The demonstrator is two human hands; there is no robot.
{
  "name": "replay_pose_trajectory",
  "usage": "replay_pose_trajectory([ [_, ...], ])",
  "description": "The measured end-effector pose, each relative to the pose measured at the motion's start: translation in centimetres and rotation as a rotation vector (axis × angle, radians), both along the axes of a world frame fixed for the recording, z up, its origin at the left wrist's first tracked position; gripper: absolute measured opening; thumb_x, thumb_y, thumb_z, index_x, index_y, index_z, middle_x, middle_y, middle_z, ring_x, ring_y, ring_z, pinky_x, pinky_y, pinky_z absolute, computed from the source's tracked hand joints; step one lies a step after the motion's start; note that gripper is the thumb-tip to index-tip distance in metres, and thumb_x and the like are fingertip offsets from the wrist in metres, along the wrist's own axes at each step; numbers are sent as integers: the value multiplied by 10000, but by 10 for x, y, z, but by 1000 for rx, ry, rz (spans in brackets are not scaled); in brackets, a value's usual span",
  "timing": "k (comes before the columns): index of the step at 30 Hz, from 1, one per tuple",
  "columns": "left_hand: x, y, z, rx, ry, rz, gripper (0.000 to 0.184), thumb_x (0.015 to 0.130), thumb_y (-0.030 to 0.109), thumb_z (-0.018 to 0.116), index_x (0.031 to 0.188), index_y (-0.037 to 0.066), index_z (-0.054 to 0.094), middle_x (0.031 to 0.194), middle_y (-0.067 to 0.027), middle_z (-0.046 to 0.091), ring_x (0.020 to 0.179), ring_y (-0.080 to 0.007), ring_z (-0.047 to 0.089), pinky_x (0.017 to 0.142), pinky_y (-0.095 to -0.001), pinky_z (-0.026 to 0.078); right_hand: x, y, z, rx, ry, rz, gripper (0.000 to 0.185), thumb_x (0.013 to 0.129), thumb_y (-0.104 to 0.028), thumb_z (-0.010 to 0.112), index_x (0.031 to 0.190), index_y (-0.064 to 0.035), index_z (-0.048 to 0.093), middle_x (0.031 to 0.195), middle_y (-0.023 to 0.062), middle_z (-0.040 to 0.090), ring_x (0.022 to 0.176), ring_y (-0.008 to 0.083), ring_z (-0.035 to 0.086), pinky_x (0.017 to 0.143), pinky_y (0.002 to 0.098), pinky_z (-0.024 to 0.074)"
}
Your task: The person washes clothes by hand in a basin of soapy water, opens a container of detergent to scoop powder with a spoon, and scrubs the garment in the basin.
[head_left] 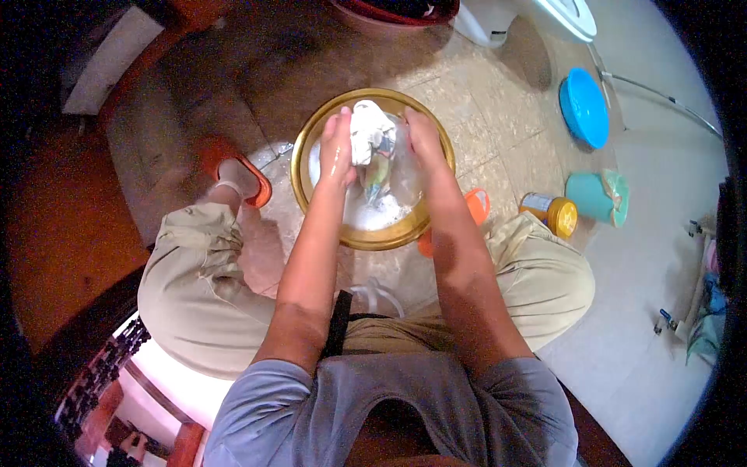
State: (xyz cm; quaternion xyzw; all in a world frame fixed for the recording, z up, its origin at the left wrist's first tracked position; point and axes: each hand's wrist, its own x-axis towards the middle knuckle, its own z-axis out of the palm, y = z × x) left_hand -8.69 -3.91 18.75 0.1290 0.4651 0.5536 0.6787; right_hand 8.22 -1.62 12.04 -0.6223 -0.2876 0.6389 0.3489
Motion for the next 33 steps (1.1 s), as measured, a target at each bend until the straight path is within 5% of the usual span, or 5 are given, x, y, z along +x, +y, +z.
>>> replay_pose_trajectory([
  [6, -19, -14, -8, 95, 154, -691, 340, 884, 344, 544, 1099, 85, 593, 978, -19, 605, 868, -110, 565, 761, -248, 464, -13, -38, 7, -240, 714, -160, 416, 852, -446, 516, 1038, -85, 603, 1026, 119, 615, 902, 264, 610, 759, 422, 516],
  [12, -71, -29, -48, 94, 1906, -158, 449, 754, 216, 667, 1156, 49, 554, 1123, -227, 560, 1053, -348, 538, 946, -427, 396, -6, -35, 19, -7, 415, 8, 203, 762, -104, 648, 956, -59, 607, 907, 92, 631, 827, 217, 622, 738, 347, 528],
  [18, -106, -47, -157, -282, 479, -75, 397, 689, 136, 695, 1072, 83, 604, 951, -185, 637, 858, -341, 615, 791, -407, 470, -11, -6, 136, -73, 17, 467, 277, 750, -22, 503, 1017, -28, 577, 891, 77, 622, 745, 133, 605, 665, 256, 511],
  [22, -98, -33, -142, -203, 1140, -3, 282, 631, 61, 686, 913, 74, 667, 869, -162, 660, 774, -293, 640, 715, -366, 491, -33, -1, 202, -17, -185, 701, 293, 710, -41, 545, 999, -39, 594, 884, 49, 615, 747, 104, 579, 648, 230, 477],
  [33, -125, 70, -184, -6, 1163, -63, 407, 676, 156, 645, 1076, 94, 598, 1049, -177, 612, 965, -326, 588, 830, -375, 464, -72, 6, 300, 233, -507, 934, 319, 665, -46, 537, 974, -33, 617, 848, -6, 591, 725, 57, 526, 665, 199, 437],
])
